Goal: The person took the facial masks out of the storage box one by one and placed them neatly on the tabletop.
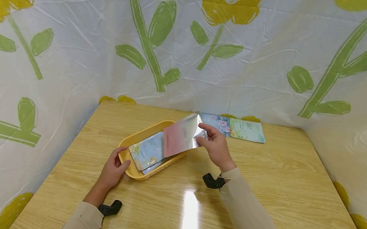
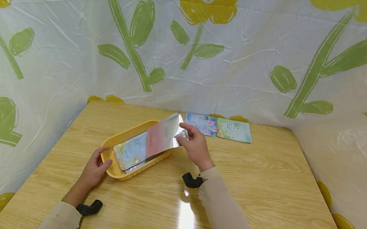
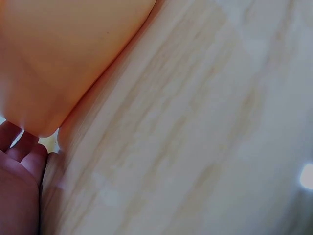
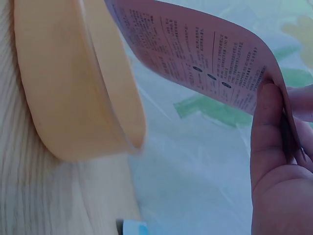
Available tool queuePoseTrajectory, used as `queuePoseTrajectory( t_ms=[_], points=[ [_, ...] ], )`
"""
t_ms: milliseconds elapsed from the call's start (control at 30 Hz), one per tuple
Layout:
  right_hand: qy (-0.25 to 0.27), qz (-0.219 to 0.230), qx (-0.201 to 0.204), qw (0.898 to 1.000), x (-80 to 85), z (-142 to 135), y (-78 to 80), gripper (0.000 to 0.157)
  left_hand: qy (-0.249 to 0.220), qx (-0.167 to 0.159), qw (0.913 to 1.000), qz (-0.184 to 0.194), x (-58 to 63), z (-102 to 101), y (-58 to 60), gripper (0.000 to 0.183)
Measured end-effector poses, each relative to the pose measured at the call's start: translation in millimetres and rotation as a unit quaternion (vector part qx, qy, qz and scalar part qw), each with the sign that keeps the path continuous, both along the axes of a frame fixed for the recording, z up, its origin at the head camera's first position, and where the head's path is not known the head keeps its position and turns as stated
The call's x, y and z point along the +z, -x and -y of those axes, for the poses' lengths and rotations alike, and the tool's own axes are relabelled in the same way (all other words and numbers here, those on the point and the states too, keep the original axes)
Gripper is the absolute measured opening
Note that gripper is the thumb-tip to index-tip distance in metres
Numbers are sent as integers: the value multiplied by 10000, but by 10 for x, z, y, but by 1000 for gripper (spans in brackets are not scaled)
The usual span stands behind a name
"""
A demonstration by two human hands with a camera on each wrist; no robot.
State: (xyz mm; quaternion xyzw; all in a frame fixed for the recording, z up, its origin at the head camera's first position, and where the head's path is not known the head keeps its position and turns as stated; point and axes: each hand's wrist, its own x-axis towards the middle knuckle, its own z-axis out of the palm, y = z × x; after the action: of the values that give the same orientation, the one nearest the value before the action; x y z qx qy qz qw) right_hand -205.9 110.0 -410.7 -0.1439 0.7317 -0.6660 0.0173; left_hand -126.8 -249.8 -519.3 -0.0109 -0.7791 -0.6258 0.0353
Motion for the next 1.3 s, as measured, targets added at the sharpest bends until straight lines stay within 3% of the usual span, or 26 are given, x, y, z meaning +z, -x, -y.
queuePoseTrajectory(
  t_ms=[433, 667, 767, 1067, 1300],
  points=[
    [691, -2, -929, 9933, 43, -365, -70, 45, 16, -13, 10000, 11, 15, 0, 0, 52],
    [1875, 39, -1153, 9755, 28, -547, -103, 45, -9, -35, 10000, 11, 12, -3, -4, 51],
    [2092, 71, -1343, 9686, -4, -637, -122, 43, 8, -34, 10000, 5, 8, -4, -5, 51],
    [1974, 548, -1897, 9602, -181, -773, -165, 41, 5, 33, 9999, 110, 31, -8, -8, 52],
    [1487, 943, -1825, 9673, -418, -752, -152, 47, 14, 51, 9998, 167, 30, -18, -7, 52]
  ],
)
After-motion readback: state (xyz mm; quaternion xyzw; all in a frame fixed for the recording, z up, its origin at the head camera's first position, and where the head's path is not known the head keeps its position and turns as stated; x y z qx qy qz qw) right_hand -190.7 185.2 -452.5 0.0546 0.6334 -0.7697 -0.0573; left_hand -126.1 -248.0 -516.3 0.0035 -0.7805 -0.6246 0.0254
